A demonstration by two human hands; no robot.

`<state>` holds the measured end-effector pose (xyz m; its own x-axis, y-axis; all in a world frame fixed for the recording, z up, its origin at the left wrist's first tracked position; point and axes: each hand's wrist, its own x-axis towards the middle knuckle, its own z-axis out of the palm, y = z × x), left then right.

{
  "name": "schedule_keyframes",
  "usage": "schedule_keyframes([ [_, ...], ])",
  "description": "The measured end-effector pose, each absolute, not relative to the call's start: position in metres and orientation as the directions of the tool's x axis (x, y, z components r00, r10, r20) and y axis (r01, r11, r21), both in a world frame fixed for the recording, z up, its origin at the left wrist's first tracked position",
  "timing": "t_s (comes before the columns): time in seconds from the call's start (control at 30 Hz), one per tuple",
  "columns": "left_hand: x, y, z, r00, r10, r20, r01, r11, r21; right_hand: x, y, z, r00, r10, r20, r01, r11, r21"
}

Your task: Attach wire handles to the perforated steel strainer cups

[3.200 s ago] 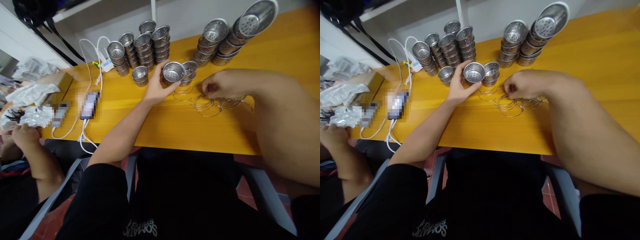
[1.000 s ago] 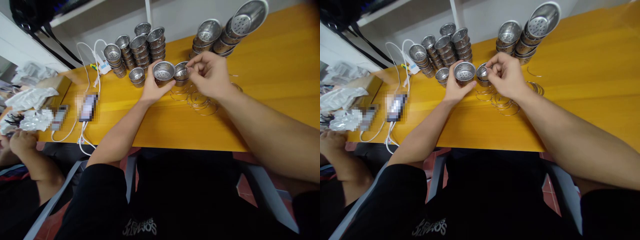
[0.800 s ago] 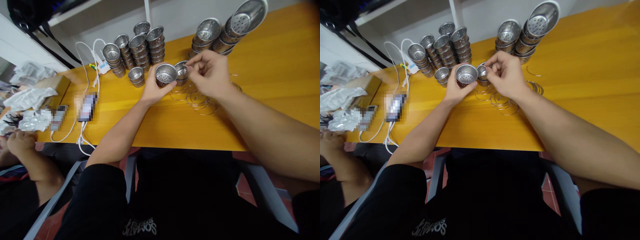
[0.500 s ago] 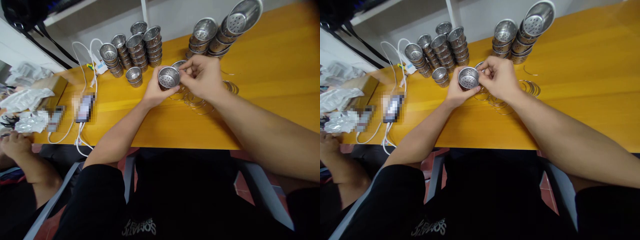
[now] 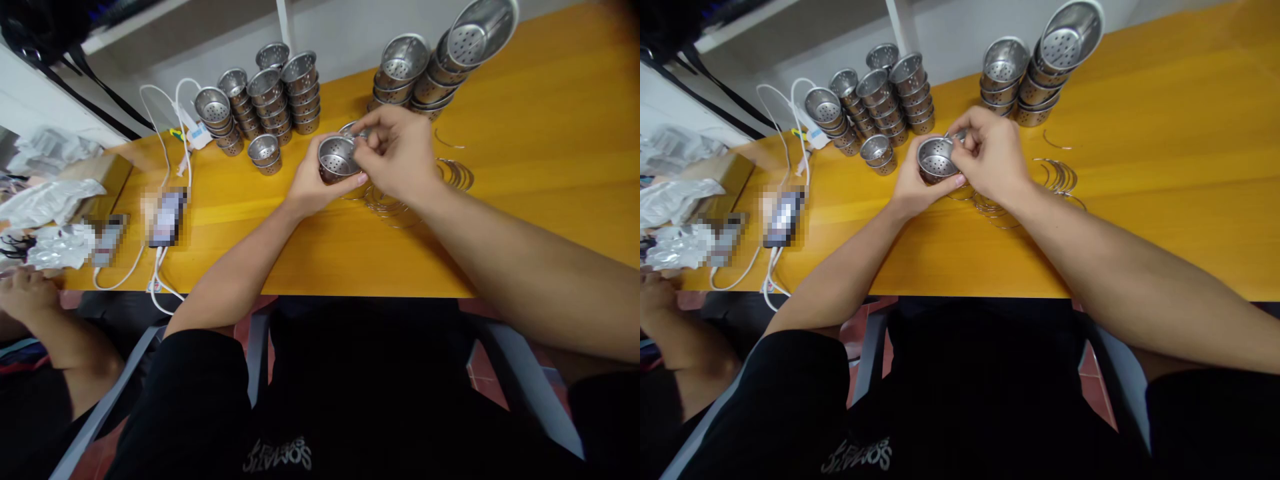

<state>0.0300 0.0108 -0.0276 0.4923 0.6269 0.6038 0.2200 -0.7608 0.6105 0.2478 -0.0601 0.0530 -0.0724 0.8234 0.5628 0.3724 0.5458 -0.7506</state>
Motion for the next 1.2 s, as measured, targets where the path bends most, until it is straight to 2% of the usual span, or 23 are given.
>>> schedule_keyframes([
  [0.13,0.025,0.007,-0.016,0.501,0.659,0.561,0.192,-0.716,0.671,0.25,-0.067,0.063,-0.14,0.803,0.579,0.277,0.593,-0.756],
  [0.33,0.013,0.019,-0.017,0.611,0.596,0.522,0.029,-0.675,0.737,0.262,-0.07,0.078,-0.39,0.806,0.446,0.109,0.521,-0.846],
  [0.43,0.013,0.021,-0.024,0.614,0.569,0.548,0.04,-0.715,0.698,0.262,-0.067,0.076,-0.36,0.815,0.453,0.087,0.513,-0.854],
  [0.57,0.016,0.019,-0.028,0.564,0.597,0.57,0.146,-0.752,0.643,0.262,-0.058,0.061,-0.306,0.839,0.45,0.129,0.505,-0.853],
  [0.73,0.016,0.019,-0.025,0.576,0.607,0.548,0.167,-0.743,0.648,0.266,-0.046,0.044,-0.291,0.847,0.444,0.163,0.502,-0.85],
  [0.9,0.014,0.016,-0.021,0.578,0.615,0.536,0.191,-0.741,0.644,0.265,-0.049,0.049,-0.326,0.836,0.442,0.166,0.511,-0.844],
  [1.07,0.016,0.017,-0.026,0.549,0.621,0.56,0.178,-0.741,0.647,0.261,-0.056,0.052,-0.255,0.806,0.534,0.172,0.581,-0.795],
  [1.2,0.015,0.026,-0.034,0.56,0.603,0.568,0.176,-0.757,0.63,0.264,-0.059,0.054,-0.205,0.779,0.593,0.29,0.627,-0.723],
])
